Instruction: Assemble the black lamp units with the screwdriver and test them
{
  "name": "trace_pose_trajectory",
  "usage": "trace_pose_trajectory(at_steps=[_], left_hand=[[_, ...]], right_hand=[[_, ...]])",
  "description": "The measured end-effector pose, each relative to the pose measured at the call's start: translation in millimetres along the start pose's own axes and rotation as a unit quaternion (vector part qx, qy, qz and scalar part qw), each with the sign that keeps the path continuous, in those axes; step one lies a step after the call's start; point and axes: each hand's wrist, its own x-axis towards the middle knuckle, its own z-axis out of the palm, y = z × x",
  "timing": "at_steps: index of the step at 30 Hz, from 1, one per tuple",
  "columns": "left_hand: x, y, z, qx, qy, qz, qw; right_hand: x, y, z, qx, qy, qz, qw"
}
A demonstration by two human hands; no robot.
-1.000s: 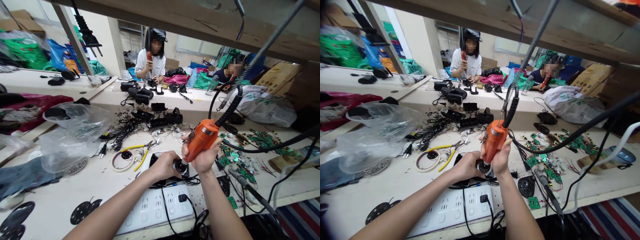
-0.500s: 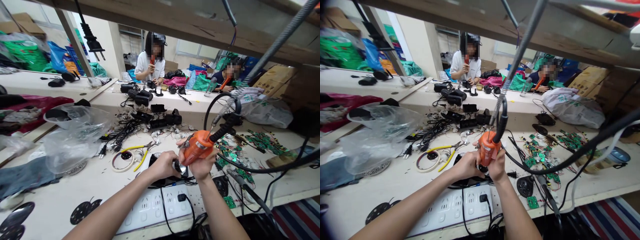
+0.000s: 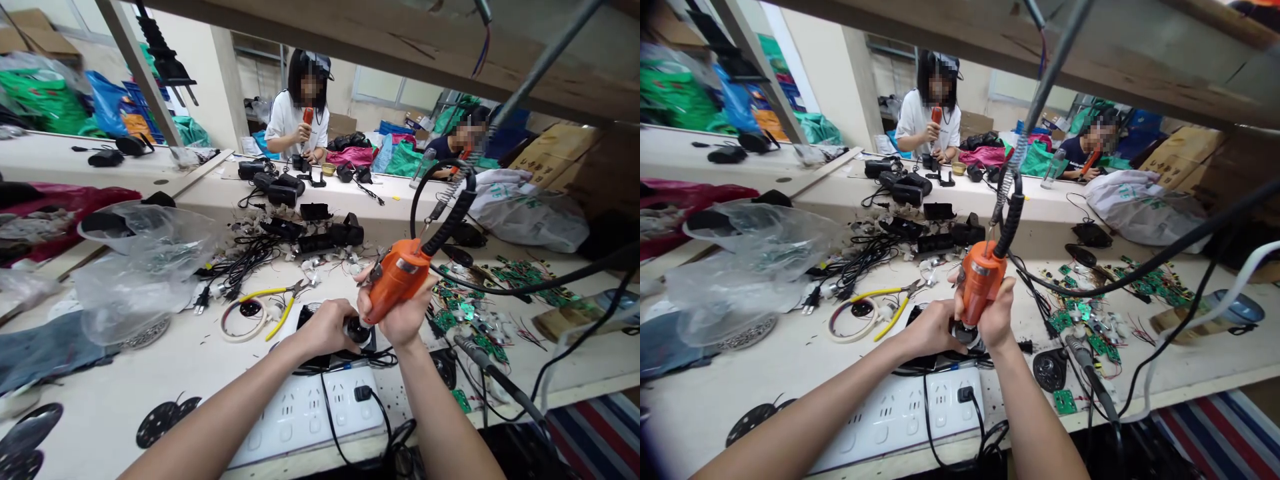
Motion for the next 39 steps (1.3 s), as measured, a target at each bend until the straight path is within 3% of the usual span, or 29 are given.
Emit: trace_pose_trajectory(at_steps=[11, 16, 22, 29, 39], left_hand=[[-2.1, 3.2, -1.2, -0.002, 0.004, -0.013, 1.0], [-1.2, 0.5, 0.0, 0.001, 0.007, 0.003, 1.0], [0.6, -5.6, 3.4, -0.003, 0.002, 0.026, 1.0], [2.0, -3.9, 3.9, 0.006, 0.0, 0.023, 1.0], [1.1, -1.3, 1.2, 0.029, -0.003, 0.01, 1.0]], right_hand=[[-6.3, -0.9, 6.1, -0.026, -0.021, -0.013, 0.999], [-7.2, -3.8, 7.4, -0.01, -0.002, -0.031, 0.999], [-19.2, -4.8, 3.9, 0.005, 0.067, -0.049, 0.997], [-29.8, -7.6, -0.4, 0.018, 0.054, -0.075, 0.996], [1.5, -7.2, 1.3, 0.006, 0.039, -0.019, 0.999]])
